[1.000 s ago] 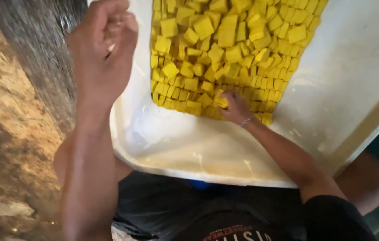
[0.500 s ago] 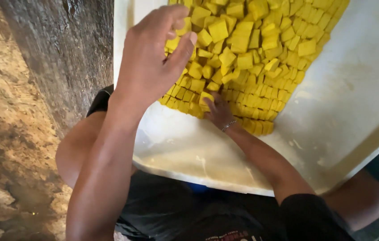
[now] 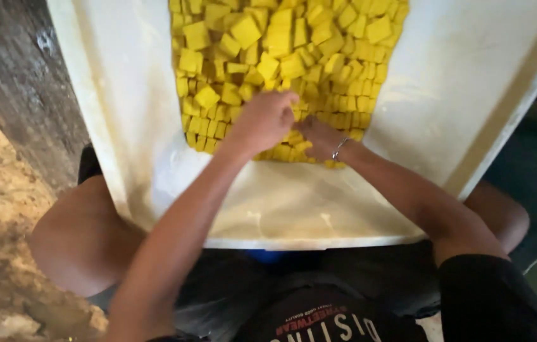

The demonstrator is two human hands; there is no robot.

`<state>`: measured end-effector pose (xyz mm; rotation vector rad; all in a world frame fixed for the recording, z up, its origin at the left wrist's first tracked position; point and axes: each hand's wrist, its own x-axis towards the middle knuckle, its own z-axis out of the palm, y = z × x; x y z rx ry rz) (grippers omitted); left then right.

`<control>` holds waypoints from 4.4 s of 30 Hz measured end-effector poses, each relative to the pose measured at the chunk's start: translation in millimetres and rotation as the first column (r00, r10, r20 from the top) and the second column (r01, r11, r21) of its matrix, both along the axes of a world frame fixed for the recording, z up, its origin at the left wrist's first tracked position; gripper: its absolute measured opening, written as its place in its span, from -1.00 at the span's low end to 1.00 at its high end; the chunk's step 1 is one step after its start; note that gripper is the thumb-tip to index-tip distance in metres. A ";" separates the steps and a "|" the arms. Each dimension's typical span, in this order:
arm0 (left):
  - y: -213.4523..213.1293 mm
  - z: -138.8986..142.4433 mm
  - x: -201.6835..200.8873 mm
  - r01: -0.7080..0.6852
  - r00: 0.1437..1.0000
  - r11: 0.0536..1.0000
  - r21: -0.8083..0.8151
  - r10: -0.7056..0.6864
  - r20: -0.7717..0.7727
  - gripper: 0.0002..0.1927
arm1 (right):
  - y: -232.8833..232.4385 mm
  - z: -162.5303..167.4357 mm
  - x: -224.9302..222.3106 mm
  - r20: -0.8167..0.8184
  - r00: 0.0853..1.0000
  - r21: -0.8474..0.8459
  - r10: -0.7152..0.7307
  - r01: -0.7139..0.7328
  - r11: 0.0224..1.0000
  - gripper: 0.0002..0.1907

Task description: The person picks yellow cube-shaped pieces out of a white tub and arranges them in a neat single layer. They then transfer handfuls of the cubes into a large bucket of water, swish them around with both hands, and return the wet cubes to the tub, spreading and aligning them across the tray.

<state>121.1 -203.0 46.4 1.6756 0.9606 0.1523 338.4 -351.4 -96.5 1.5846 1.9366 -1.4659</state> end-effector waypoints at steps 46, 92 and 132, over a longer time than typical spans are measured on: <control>-68.8 -132.5 -53.7 0.503 0.819 0.686 0.525 -0.186 -0.542 -0.57 | 78.9 -5.3 45.7 -0.036 0.708 0.473 -0.706 0.634 0.612 -0.58; -20.6 -173.2 -99.8 -0.006 0.763 0.914 0.407 0.267 -0.589 -0.46 | 172.6 45.5 -65.3 0.184 0.972 0.405 -0.146 0.061 0.912 -0.45; -42.5 -132.1 -83.5 -0.043 0.818 0.960 -0.276 -0.125 -0.562 -0.36 | 43.6 25.1 -21.7 -0.079 0.980 0.344 -0.180 0.197 0.918 -0.23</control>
